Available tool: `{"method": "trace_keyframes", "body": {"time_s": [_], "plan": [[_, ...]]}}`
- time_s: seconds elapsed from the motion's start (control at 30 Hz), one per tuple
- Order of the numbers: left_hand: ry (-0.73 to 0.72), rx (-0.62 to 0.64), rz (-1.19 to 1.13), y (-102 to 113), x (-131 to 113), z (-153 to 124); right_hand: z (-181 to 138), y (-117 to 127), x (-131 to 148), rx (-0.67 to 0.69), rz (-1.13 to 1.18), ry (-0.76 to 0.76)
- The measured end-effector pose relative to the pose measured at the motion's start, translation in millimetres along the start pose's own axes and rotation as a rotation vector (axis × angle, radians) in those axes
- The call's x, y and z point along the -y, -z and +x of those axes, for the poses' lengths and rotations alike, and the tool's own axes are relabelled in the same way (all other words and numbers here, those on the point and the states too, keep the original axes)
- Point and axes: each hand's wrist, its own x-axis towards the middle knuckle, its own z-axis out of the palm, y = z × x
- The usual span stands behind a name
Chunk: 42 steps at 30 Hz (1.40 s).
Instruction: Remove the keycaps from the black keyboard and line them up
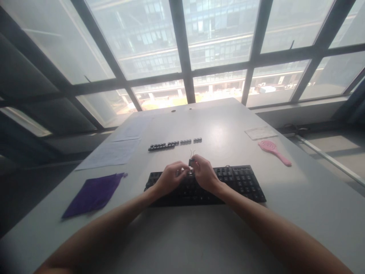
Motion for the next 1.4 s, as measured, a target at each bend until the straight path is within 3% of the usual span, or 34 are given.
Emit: {"method": "trace_keyframes", "body": {"time_s": [0.2,0.33,0.5,0.73,0.93,1.4], "plan": [[0.003,0.053,-0.002,-2.2,7.8,-6.0,-2.1,-0.5,-0.6,0.156,-0.081,0.15],[-0.072,0.13,0.032,0.3,4.7,-5.4,-6.0,2.1,-1.8,0.235,-0.14,0.216],[-0.077,0.179,0.062,0.3,0.6,-4.8,-13.1,4.6,-4.8,0.199,-0.13,0.235],[0.004,0.129,0.038,-6.3,2.5,-1.9,-10.5,6.9,-5.2,0.052,-0.017,0.109],[-0.057,0.093,0.045,-13.0,8.5,-6.3,-9.6,9.5,-4.8,0.052,0.033,0.047],[-0.123,0.098,0.104,-17.3,15.1,-7.9,-12.1,4.5,-8.9,0.19,-0.084,0.24]]}}
